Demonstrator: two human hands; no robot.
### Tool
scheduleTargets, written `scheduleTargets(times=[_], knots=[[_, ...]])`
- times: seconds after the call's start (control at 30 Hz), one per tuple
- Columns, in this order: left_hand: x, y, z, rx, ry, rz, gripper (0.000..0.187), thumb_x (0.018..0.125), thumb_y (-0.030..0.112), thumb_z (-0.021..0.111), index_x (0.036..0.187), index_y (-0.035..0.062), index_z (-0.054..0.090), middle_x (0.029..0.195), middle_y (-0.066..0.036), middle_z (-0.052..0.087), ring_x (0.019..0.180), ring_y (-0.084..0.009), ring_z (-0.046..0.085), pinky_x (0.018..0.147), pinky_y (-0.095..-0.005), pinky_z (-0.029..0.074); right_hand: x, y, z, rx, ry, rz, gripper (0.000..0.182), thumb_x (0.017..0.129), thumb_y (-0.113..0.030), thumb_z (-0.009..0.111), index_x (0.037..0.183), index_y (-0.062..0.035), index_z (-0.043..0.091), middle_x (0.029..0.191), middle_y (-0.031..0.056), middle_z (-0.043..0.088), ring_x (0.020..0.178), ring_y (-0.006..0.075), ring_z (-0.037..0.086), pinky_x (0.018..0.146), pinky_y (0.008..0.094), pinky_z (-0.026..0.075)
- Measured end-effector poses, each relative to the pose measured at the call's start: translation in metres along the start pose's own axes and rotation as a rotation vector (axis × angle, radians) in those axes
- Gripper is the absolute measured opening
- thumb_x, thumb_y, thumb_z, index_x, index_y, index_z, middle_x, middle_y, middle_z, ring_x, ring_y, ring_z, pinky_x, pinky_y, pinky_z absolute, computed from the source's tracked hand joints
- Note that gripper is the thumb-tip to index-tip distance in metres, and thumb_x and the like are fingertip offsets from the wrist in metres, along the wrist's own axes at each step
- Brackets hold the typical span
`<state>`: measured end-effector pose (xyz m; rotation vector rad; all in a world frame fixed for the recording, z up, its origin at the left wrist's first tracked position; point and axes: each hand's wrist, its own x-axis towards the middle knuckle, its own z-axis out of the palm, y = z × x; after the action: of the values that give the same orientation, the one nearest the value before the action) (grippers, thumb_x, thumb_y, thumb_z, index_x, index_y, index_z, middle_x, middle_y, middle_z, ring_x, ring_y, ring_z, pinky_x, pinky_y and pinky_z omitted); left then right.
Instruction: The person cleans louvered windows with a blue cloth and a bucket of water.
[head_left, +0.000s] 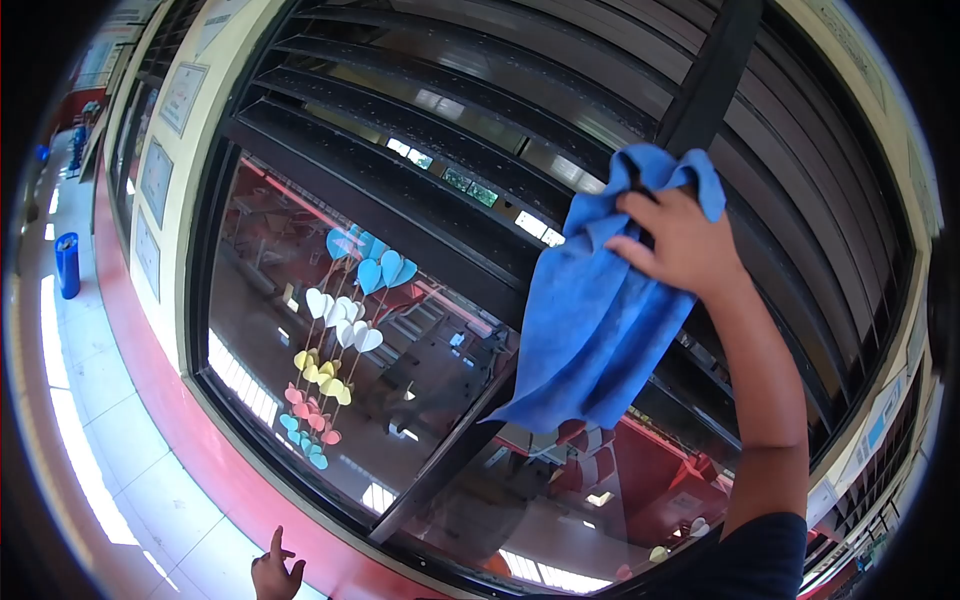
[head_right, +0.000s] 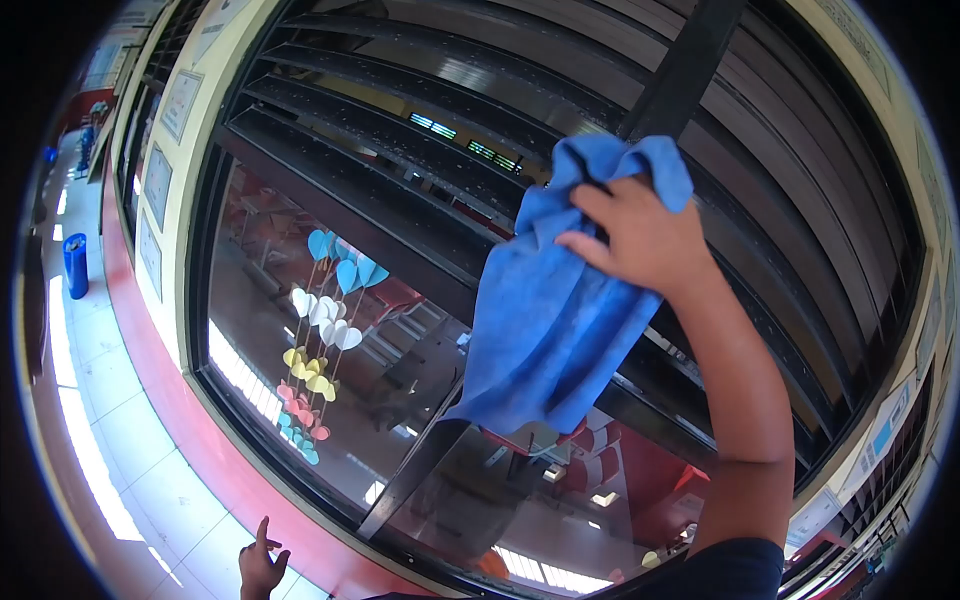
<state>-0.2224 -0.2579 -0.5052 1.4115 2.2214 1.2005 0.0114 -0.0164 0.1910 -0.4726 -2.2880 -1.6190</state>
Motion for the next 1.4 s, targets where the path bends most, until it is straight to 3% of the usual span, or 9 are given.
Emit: scheduleTargets(times=[0.03, 0.2, 0.4, 0.63, 0.7, 0.77, 0.87, 1.23, 1.4], knots=[[-0.005, -0.003, -0.001, -0.003, 0.008, -0.005, 0.096, 0.072, 0.015, 0.081, 0.153, 0.0044, 0.031, 0.088, -0.009, 0.076, 0.081, -0.0317, 0.074, 0.073, -0.0429, 0.058, 0.006, 0.008, -0.005, -0.043, 0.171, 0.03, 0.043, 0.083, -0.055, 0.068, 0.101, -0.0172, 0.071, 0.097, 0.0054, 0.064, 0.101, 0.0271, 0.061, 0.089, 0.0442, 0.047], [-0.013, -0.004, 0.001, 0.008, 0.006, -0.043, 0.094, 0.075, 0.014, 0.081, 0.153, 0.0061, 0.031, 0.09, -0.01, 0.076, 0.082, -0.0317, 0.074, 0.075, -0.0444, 0.056, 0.007, -0.036, -0.004, -0.061, -0.052, -0.151, 0.049, 0.082, -0.059, 0.067, 0.096, -0.0116, 0.073, 0.107, 0.0047, 0.065, 0.106, 0.0268, 0.059, 0.1, 0.0524, 0.037], [-0.012, 0.012, 0.008, -0.011, -0.008, -0.051, 0.092, 0.075, 0.014, 0.08, 0.153, 0.0056, 0.031, 0.09, -0.008, 0.076, 0.08, -0.031, 0.073, 0.077, -0.0454, 0.054, -0.037, -0.098, 0.026, 0.093, -0.122, -0.263, 0.054, 0.081, -0.063, 0.065, 0.1, -0.0137, 0.072, 0.107, 0.003, 0.063, 0.105, 0.0226, 0.059, 0.096, 0.0457, 0.04], [-0.014, 0.004, 0.013, -0.006, 0.017, 0.035, 0.098, 0.072, 0.013, 0.082, 0.154, 0.006, 0.03, 0.088, -0.01, 0.075, 0.079, -0.0318, 0.073, 0.072, -0.0438, 0.058, -0.031, -0.048, 0.008, -0.126, 0.026, -0.229, 0.059, 0.08, -0.068, 0.064, 0.114, -0.0205, 0.071, 0.116, 0.0047, 0.063, 0.107, 0.0249, 0.06, 0.093, 0.0461, 0.042], [-0.011, 0.008, 0.007, -0.019, -0.018, -0.023, 0.09, 0.078, 0.014, 0.08, 0.154, 0.0108, 0.031, 0.093, -0.01, 0.075, 0.082, -0.0309, 0.074, 0.076, -0.0426, 0.057, -0.014, -0.019, -0.016, -0.205, -0.125, 0.044, 0.063, 0.085, -0.066, 0.059, 0.13, -0.0213, 0.064, 0.126, 0.0113, 0.061, 0.116, 0.029, 0.059, 0.101, 0.0534, 0.038], [-0.012, 0.001, 0.013, -0.015, 0.004, 0.004, 0.087, 0.087, 0.025, 0.077, 0.158, 0.0241, 0.027, 0.098, -0.007, 0.074, 0.082, -0.032, 0.072, 0.067, -0.0451, 0.058, -0.002, 0.035, -0.002, -0.328, 0.196, 0.146, 0.071, 0.088, -0.068, 0.055, 0.141, -0.0197, 0.057, 0.127, 0.014, 0.063, 0.124, 0.0323, 0.057, 0.105, 0.0558, 0.037], [-0.008, 0.001, 0.016, -0.009, 0.028, 0.03, 0.088, 0.086, 0.027, 0.077, 0.159, 0.0255, 0.027, 0.099, -0.006, 0.074, 0.081, -0.0318, 0.073, 0.066, -0.0453, 0.058, 0.022, 0.081, -0.01, -0.261, 0.187, 0.425, 0.074, 0.095, -0.063, 0.051, 0.149, -0.0126, 0.046, 0.146, 0.0217, 0.051, 0.135, 0.0382, 0.049, 0.112, 0.0554, 0.033], [-0.001, 0.01, 0.029, 0.023, -0.043, 0.031, 0.089, 0.088, 0.029, 0.076, 0.16, 0.025, 0.023, 0.099, -0.006, 0.075, 0.083, -0.0319, 0.072, 0.07, -0.0462, 0.058, 0.094, 0.124, -0.025, -0.092, 0.236, 0.705, 0.093, 0.089, -0.062, 0.057, 0.155, -0.0015, 0.03, 0.15, 0.032, 0.041, 0.137, 0.0443, 0.044, 0.115, 0.0463, 0.036], [-0.016, 0.002, 0.029, 0.11, -0.112, -0.045, 0.092, 0.087, 0.03, 0.076, 0.16, 0.0214, 0.02, 0.097, -0.005, 0.075, 0.077, -0.0318, 0.072, 0.067, -0.0461, 0.057, 0.124, 0.146, -0.02, -0.077, 0.345, 0.72, 0.077, 0.095, -0.05, 0.054, 0.149, 0.0027, 0.038, 0.152, 0.0306, 0.04, 0.142, 0.0418, 0.038, 0.119, 0.0433, 0.032]])
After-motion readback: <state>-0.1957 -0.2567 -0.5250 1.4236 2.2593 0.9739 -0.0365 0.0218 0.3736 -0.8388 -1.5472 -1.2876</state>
